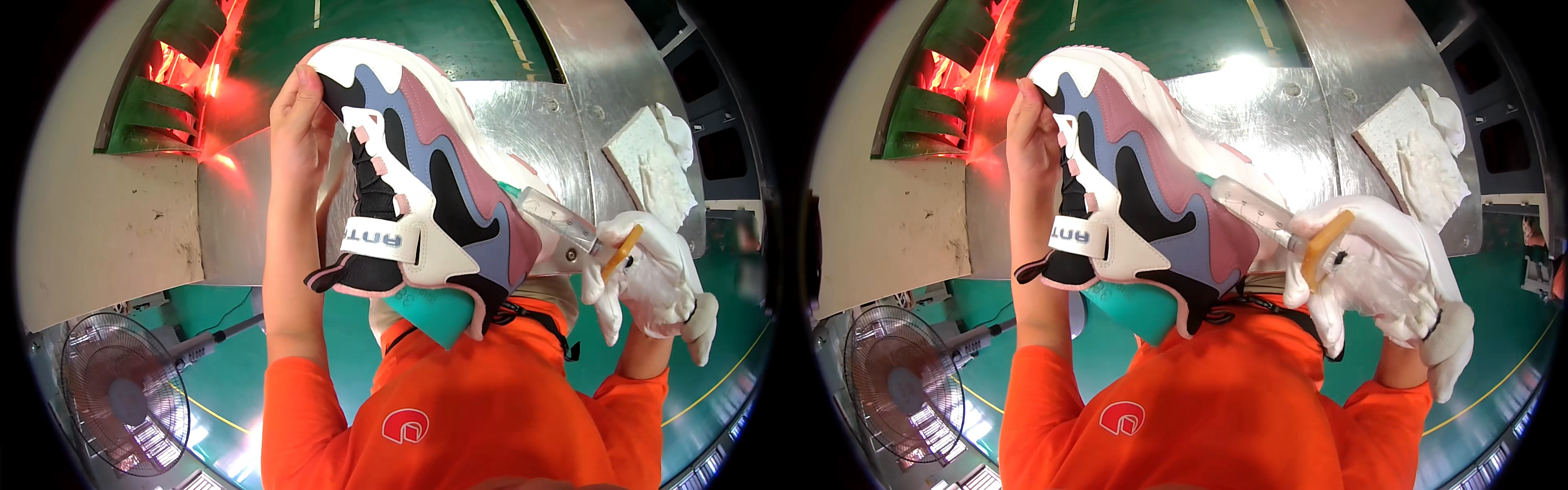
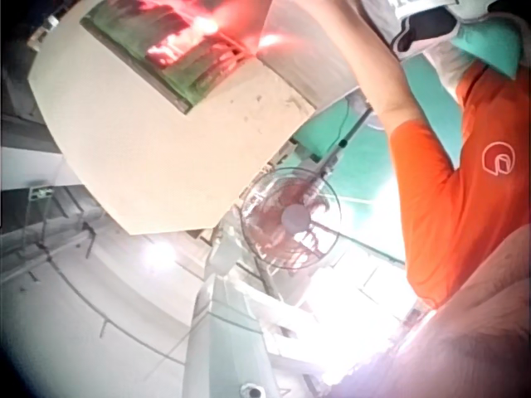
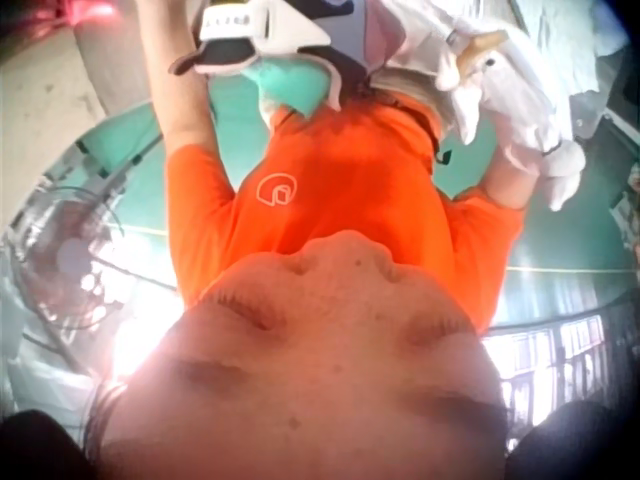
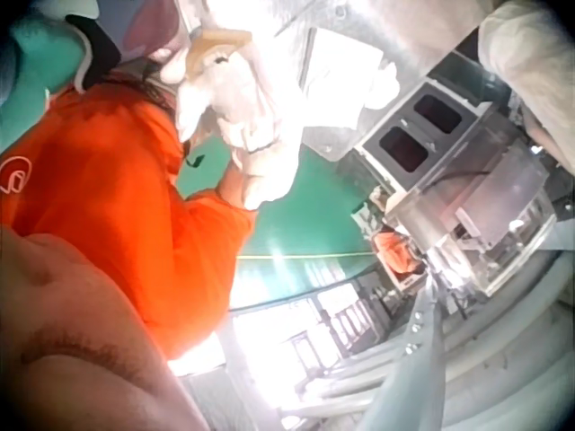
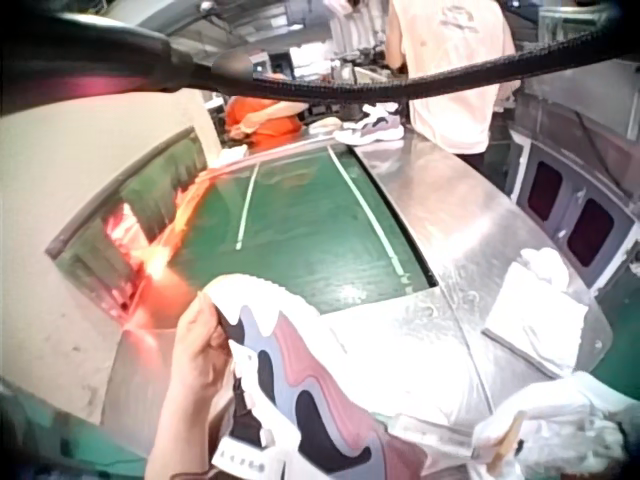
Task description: The person uses a syringe to apply a clear liquid to the seams of a multi-colored sneaker. They hold the shoe with a teal shoe tree inserted and rotate it to access different areas. The person wipes the shoe with a white cloth and places it on a metal table before picking up another shoe to repeat the process.
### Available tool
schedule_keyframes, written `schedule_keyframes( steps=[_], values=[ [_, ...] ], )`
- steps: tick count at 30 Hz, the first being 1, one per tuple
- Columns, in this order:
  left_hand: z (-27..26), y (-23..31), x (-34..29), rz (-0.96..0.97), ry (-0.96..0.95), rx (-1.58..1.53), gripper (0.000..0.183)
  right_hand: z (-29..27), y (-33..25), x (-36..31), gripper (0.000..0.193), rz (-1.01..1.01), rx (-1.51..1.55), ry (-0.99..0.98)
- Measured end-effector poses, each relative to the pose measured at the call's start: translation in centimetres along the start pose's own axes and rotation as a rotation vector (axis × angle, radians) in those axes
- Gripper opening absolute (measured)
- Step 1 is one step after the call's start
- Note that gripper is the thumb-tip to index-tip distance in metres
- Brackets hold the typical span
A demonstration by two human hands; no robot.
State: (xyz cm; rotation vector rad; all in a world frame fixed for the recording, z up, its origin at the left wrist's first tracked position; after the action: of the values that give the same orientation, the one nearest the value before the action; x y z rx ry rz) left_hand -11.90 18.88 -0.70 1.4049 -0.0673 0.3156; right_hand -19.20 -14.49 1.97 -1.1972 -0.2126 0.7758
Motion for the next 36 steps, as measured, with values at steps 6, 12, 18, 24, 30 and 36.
schedule_keyframes(
  steps=[6, 12, 18, 24, 30, 36],
  values=[
    [0.1, 0.3, -0.1, 0.011, 0.000, -0.015, 0.047, 0.0, 0.1, -1.4, 0.083, 0.025, -0.034, 0.016],
    [0.1, 0.2, -0.3, -0.048, 0.076, 0.010, 0.044, -0.5, 0.4, -2.4, 0.053, -0.056, 0.169, -0.119],
    [-0.5, -0.1, -0.4, -0.076, 0.106, 0.020, 0.040, -1.5, 1.3, -2.5, 0.058, -0.096, 0.274, -0.109],
    [0.0, -1.2, -0.3, -0.179, 0.135, -0.059, 0.035, -3.3, 2.5, -2.9, 0.068, -0.116, 0.334, -0.103],
    [-1.8, -2.5, 0.0, -0.223, 0.238, 0.046, 0.032, -4.5, 4.6, -2.9, 0.096, -0.197, 0.498, -0.136],
    [0.9, -1.3, -1.2, -0.278, 0.320, 0.011, 0.035, -5.2, 6.8, -2.7, 0.106, -0.349, 0.740, -0.161]
  ],
)
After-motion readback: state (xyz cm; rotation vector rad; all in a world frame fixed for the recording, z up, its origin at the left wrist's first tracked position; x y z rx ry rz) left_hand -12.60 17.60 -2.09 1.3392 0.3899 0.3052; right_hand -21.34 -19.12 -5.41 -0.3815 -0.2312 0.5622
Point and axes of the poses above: each hand's wrist, its own x-axis towards the middle knuckle, its own z-axis out of the palm, y = z × x, the point moved 7 cm from there along x, towards the middle knuckle
